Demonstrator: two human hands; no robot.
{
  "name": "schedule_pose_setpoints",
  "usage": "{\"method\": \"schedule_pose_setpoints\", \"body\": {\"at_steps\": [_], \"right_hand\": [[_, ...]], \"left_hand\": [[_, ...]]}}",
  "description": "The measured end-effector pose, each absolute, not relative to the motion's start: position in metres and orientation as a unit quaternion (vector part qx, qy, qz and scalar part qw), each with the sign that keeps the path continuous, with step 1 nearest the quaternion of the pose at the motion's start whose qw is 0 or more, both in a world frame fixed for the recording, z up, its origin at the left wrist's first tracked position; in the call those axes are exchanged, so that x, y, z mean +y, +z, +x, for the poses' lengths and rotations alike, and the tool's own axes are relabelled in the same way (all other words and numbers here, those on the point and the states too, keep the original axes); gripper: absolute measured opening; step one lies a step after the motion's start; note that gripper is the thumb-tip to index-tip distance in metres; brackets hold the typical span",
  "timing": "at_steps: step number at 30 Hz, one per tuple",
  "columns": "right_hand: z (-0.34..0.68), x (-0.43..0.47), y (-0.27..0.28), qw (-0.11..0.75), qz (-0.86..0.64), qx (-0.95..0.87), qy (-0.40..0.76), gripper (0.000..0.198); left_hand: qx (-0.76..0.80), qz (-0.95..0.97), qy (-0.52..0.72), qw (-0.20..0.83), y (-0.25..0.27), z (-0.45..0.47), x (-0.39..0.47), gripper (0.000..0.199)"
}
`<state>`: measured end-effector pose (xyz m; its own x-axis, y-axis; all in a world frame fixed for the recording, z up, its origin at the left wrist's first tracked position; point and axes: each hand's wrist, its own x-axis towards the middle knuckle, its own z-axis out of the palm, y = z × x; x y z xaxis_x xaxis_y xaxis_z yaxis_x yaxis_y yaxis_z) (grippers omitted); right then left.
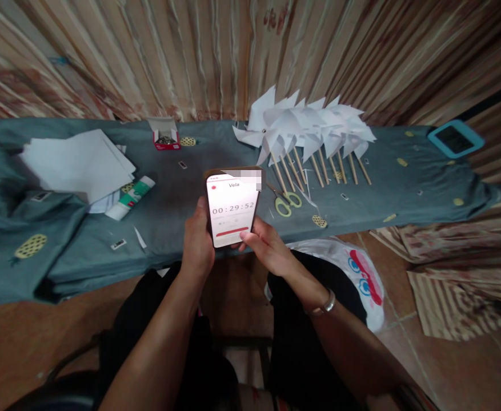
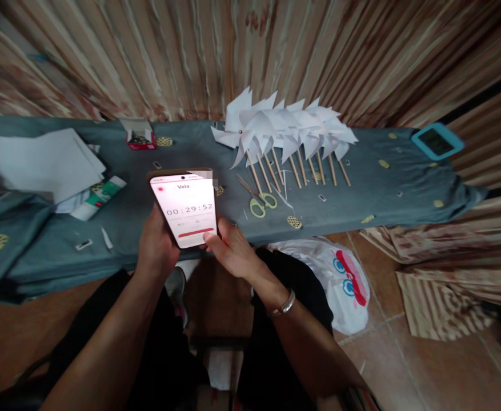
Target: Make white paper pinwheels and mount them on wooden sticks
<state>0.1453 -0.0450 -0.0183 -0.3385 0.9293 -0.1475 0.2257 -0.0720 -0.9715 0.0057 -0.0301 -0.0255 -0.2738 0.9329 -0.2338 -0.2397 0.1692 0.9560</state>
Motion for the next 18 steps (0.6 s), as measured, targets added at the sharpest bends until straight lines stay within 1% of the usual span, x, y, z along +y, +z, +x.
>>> {"method": "schedule_pose_setpoints", "body": {"at_steps": [6, 12, 18], "right_hand": [[0.144, -0.045, -0.02, 0.32, -0.477, -0.607, 0.549, 0.028], [0.142, -0.044, -0.022, 0.314, -0.485, -0.614, 0.538, 0.029], [0.143, -0.043, -0.026, 0.31, -0.48, -0.623, 0.534, 0.031]], "left_hand": [[0.571, 0.292, 0.561, 0.523, -0.026, 0.006, -0.027, 0.049], [0.606, 0.32, 0.569, 0.454, -0.015, 0.007, -0.026, 0.034], [0.612, 0.313, 0.573, 0.447, -0.007, 0.01, -0.024, 0.029]]}}
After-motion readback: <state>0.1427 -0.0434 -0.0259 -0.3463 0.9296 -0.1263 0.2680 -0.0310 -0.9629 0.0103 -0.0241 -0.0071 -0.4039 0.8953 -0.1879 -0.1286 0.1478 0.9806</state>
